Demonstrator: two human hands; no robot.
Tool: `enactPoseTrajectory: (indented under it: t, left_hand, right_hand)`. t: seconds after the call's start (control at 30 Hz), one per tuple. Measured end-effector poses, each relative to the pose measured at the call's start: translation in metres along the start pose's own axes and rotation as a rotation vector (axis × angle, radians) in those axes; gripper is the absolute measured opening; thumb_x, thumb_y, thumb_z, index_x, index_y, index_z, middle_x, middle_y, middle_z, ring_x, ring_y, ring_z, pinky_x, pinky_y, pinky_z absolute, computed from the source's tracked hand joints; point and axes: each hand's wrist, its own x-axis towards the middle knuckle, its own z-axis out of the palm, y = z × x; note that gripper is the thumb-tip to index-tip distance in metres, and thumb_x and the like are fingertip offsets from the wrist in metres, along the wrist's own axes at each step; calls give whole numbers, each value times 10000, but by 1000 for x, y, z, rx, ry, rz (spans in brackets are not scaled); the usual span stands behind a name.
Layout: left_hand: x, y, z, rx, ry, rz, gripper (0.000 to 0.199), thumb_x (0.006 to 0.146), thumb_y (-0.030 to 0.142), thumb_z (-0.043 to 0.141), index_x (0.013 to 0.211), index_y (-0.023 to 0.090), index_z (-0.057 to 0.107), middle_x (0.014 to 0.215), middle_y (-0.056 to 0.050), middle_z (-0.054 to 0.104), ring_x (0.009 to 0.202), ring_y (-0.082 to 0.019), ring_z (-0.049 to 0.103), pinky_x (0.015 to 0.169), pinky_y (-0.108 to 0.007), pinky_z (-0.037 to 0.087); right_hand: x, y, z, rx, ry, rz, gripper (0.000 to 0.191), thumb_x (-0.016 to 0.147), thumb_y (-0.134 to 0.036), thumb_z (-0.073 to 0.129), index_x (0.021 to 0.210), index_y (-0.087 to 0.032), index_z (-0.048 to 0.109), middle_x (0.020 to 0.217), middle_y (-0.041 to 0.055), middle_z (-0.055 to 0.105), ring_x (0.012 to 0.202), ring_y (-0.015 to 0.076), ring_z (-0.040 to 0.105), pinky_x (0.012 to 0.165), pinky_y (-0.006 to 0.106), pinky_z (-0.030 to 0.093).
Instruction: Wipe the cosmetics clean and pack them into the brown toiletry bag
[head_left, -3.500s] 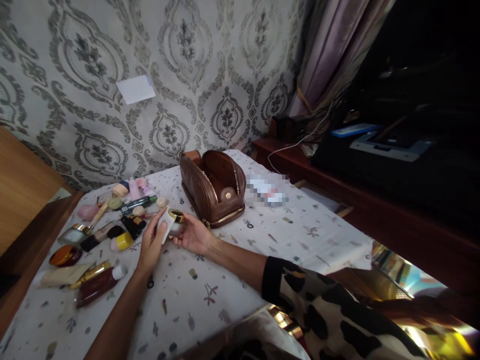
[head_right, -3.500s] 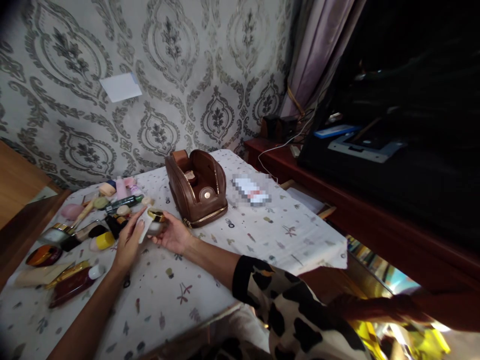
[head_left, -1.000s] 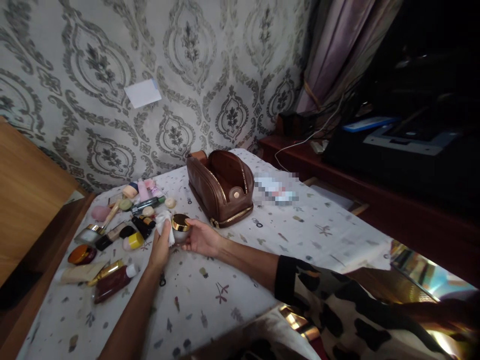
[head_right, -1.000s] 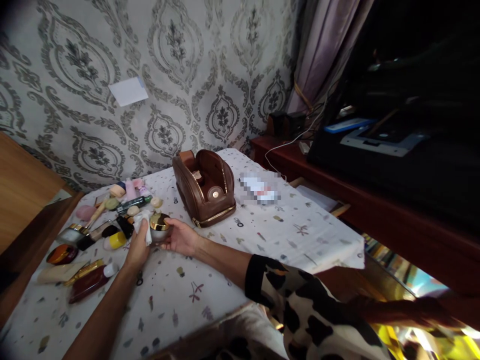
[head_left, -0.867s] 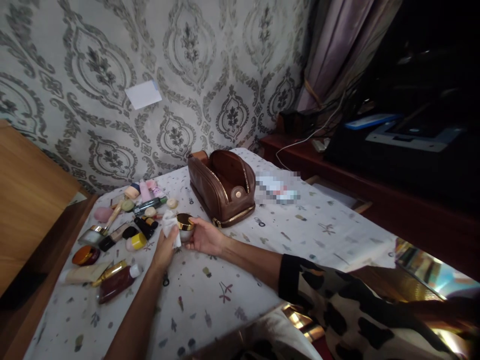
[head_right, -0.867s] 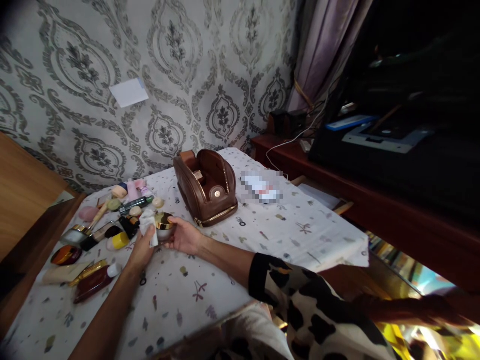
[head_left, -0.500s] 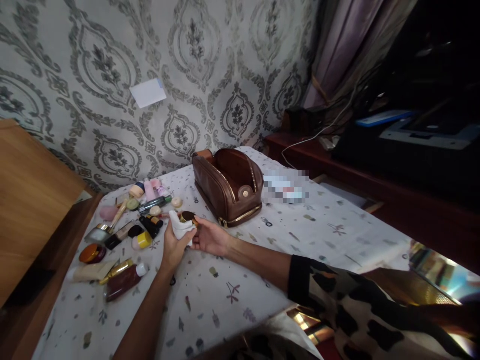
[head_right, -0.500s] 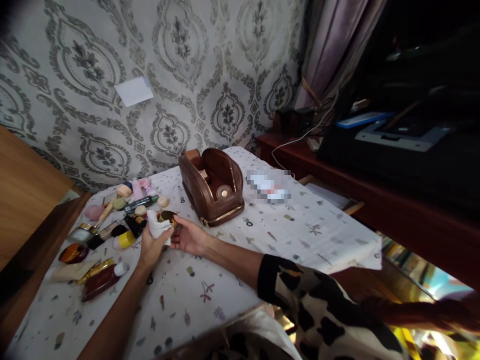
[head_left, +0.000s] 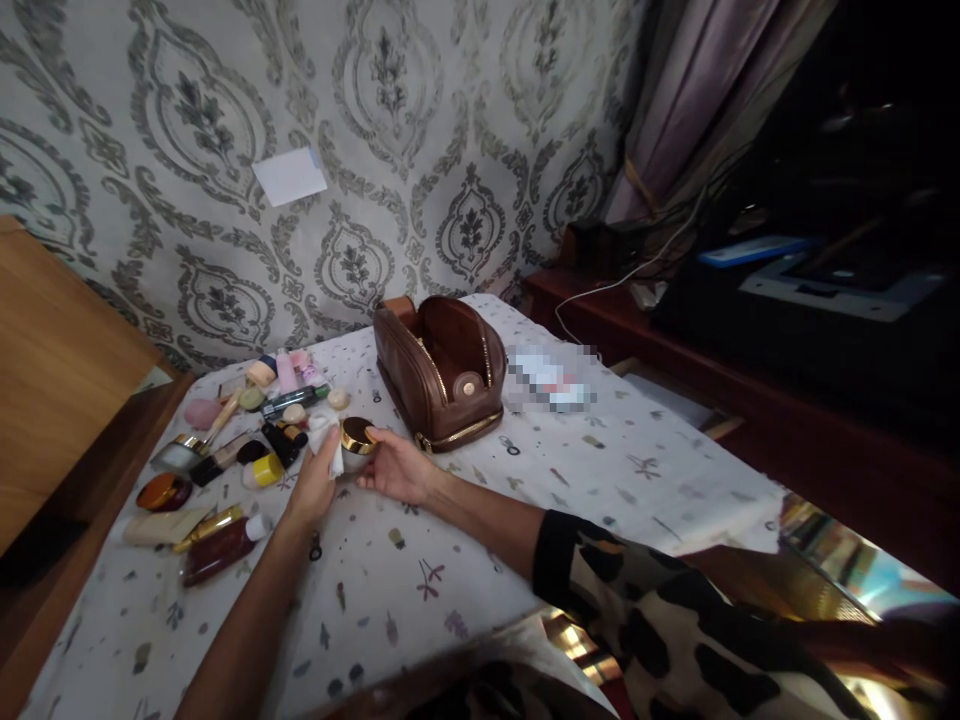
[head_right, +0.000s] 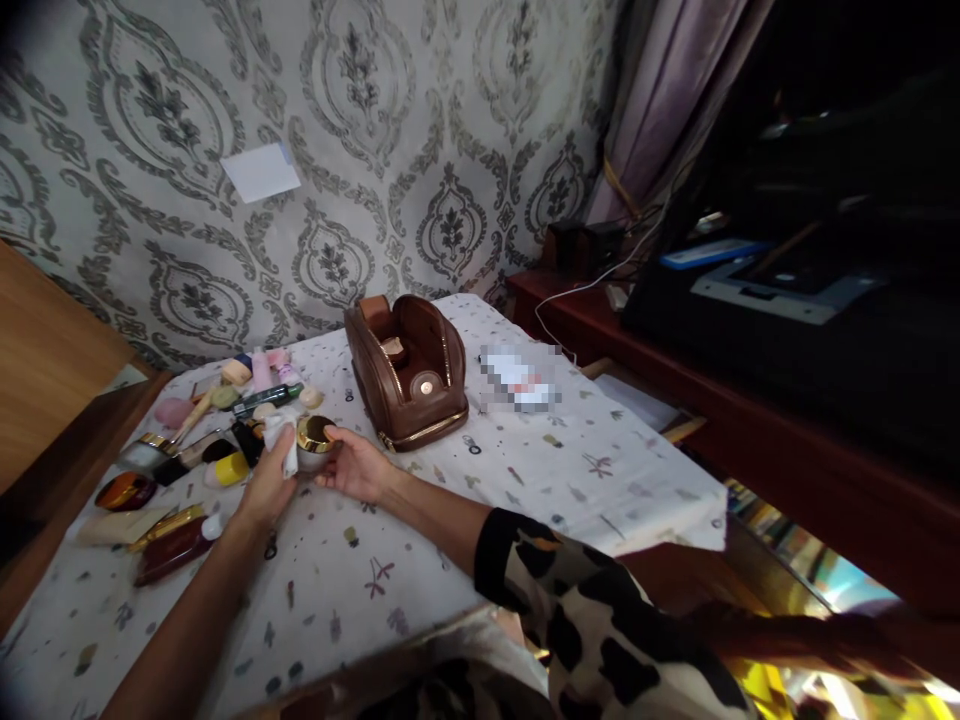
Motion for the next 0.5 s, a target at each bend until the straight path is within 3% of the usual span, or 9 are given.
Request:
enactPoseTrajectory:
  t: [0.1, 0.17, 0.33, 0.5]
  left_hand:
    - [6, 3, 2, -8, -50, -92, 605, 593, 555, 825, 1024, 158, 677, 971, -84, 741, 905, -240, 702, 837, -352, 554]
    - [10, 4, 4, 53, -19, -79, 602, 584, 520, 839, 1023, 139, 682, 939, -90, 742, 862, -236, 704, 811, -349, 555]
    - [16, 2, 16, 221, 58, 93, 533, 608, 433, 839, 1022, 124, 711, 956, -97, 744, 857, -222, 698, 774, -305, 544]
    - [18, -6, 14, 180, 169, 204, 452, 708, 441, 772, 1052, 154, 715, 991, -73, 738, 890, -197, 691, 793, -271, 534]
  right_hand:
    - [0, -3, 0, 52, 14, -16, 250, 828, -401, 654, 966, -203, 590, 789, 4, 669, 663, 133, 584, 593, 240, 434]
    - [1, -5, -1, 81, 29, -17, 242, 858, -426, 621, 947, -205, 581, 761, 6, 651, 636, 133, 573, 581, 240, 439]
    - [5, -7, -3, 88, 117, -14, 288, 930, -462, 535, 895, -179, 575, 710, 35, 637, 636, 150, 596, 553, 242, 449]
    - [6, -4, -4, 82, 120, -34, 238, 858, -391, 679, 942, -184, 599, 778, 6, 669, 668, 127, 610, 571, 238, 462]
